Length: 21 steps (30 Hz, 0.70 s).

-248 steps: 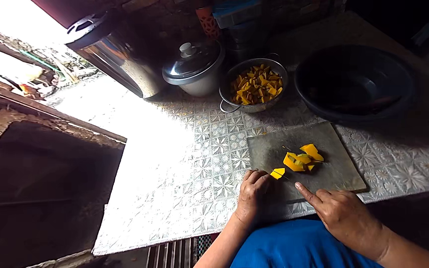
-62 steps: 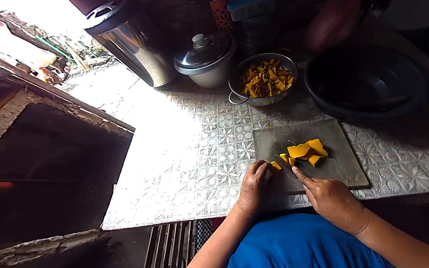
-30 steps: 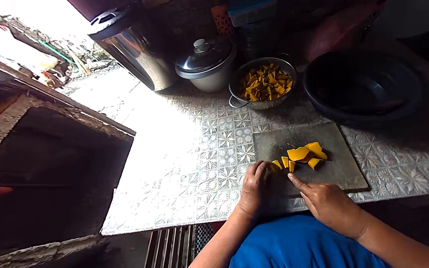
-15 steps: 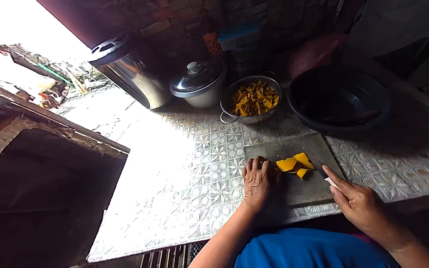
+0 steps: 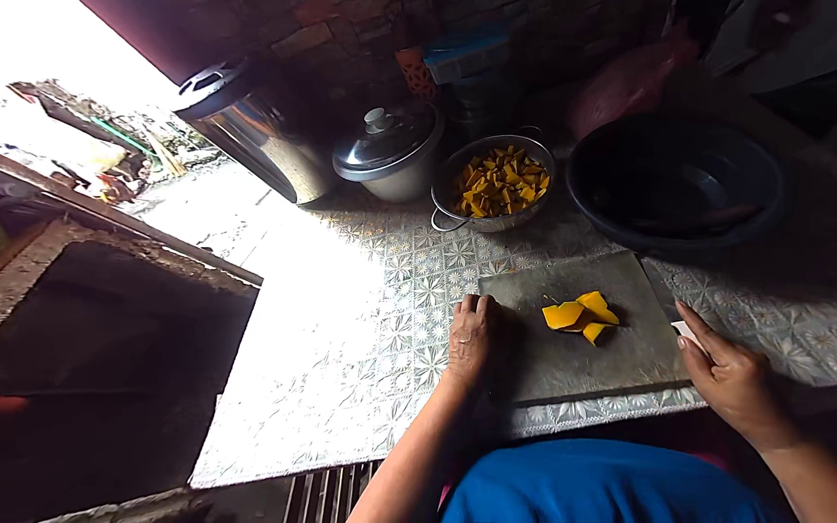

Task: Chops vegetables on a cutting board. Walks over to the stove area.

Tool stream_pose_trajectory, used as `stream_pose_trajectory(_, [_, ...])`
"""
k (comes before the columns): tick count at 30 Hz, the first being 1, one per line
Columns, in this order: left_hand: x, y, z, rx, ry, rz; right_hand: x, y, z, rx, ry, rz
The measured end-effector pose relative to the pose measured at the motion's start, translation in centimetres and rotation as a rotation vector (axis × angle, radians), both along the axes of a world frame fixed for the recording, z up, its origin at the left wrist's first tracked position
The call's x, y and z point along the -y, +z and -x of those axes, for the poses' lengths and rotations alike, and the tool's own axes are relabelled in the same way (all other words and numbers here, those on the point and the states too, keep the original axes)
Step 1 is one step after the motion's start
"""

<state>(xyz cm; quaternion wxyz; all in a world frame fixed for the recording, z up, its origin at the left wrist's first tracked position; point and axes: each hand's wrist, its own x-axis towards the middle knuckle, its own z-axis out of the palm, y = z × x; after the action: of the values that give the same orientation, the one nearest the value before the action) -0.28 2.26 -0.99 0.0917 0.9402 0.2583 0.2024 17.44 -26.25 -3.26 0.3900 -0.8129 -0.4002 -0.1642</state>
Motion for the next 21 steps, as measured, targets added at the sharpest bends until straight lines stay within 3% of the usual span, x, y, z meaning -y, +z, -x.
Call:
stream_pose_trajectory(6, [-0.3,0.4,0.1,0.025,0.052,0.051,-0.6,-0.5,-0.2,-0.03,-0.042,-0.062])
stream_pose_trajectory(12, [-2.1,1.7,-0.1,0.026,-0.045,0.19,-0.9,-0.7,0.0,-0.008,-0.077,-0.068])
stream_pose_trajectory(14, [-3.1,3.6,-1.3,0.08,-0.045,0.261,-1.0,-0.8,-0.1,0.012,-0.099,-0.058])
stream_pose_trajectory(17, [-4.6,9.1,-4.7,0.161,-0.034,0.321,-1.0,-1.0,-0.2,0.032,-0.123,-0.057])
stream_pose_trajectory(21, [-8.3,16.1,-11.3,0.183,-0.068,0.215,-0.9,-1.4,-0.3,0.023,-0.13,-0.039])
